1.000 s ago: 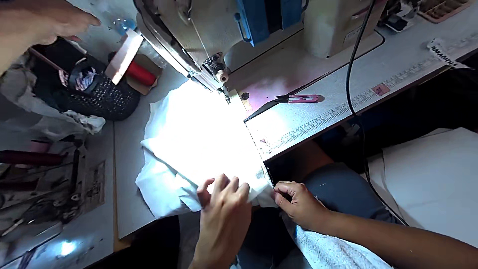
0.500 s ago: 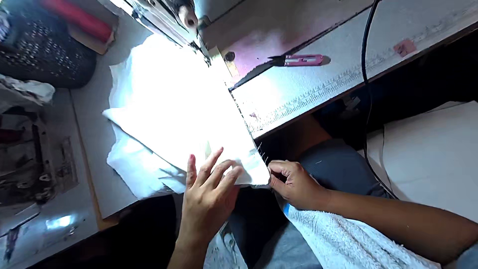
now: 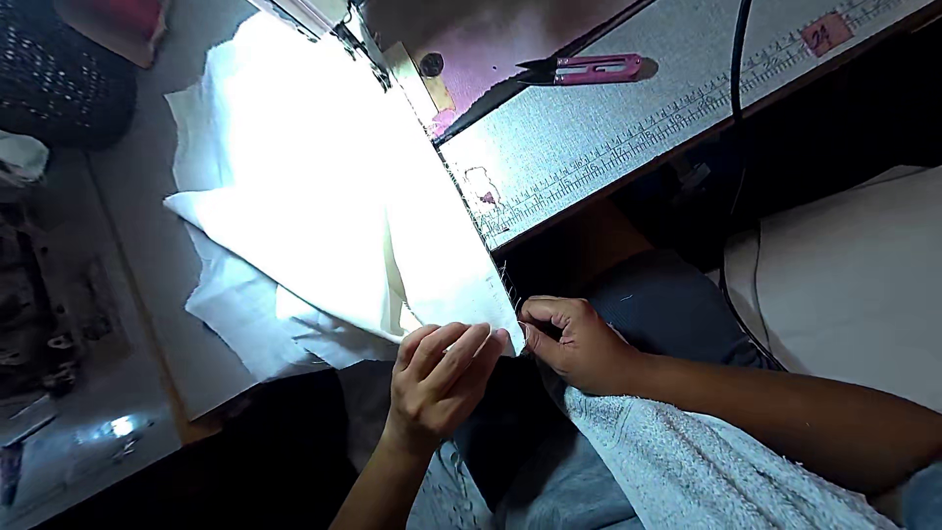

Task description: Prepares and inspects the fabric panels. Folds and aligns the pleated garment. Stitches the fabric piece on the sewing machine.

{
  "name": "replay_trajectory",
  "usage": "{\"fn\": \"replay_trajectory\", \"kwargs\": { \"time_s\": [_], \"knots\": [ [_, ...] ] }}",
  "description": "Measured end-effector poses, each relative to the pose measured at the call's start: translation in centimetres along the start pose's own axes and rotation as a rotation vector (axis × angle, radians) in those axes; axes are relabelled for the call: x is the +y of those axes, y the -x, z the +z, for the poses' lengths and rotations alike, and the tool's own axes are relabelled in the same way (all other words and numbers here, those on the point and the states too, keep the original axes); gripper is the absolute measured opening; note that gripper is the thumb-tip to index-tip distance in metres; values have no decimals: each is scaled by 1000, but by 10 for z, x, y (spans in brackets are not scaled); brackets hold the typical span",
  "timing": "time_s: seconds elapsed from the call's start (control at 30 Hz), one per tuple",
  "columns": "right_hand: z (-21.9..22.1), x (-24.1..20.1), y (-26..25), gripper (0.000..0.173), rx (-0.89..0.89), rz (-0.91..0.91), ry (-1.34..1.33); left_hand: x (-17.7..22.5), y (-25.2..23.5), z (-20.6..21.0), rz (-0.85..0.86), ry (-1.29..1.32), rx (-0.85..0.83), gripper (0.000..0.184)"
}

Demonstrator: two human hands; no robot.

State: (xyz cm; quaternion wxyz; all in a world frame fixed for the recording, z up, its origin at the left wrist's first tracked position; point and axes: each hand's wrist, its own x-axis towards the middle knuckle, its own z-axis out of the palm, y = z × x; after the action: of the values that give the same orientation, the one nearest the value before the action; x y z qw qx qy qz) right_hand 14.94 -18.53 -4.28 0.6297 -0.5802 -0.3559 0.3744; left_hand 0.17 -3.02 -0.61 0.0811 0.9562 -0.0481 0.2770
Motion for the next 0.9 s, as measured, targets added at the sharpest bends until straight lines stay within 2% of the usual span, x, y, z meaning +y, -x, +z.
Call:
{"fn": "replay_trajectory", "kwargs": {
  "time_s": [0.2, 0.47, 0.9],
  "knots": [
    [1, 1, 0, 20, 6, -11, -48, 5, 4, 10, -39, 62, 18, 11],
    [0, -1, -2, 21, -21, -7, -134, 14, 12, 19, -122, -58, 126, 13],
    [-2, -3, -5, 24, -66, 30, -242, 25, 15, 30, -196, -14, 252, 9]
  ]
}}
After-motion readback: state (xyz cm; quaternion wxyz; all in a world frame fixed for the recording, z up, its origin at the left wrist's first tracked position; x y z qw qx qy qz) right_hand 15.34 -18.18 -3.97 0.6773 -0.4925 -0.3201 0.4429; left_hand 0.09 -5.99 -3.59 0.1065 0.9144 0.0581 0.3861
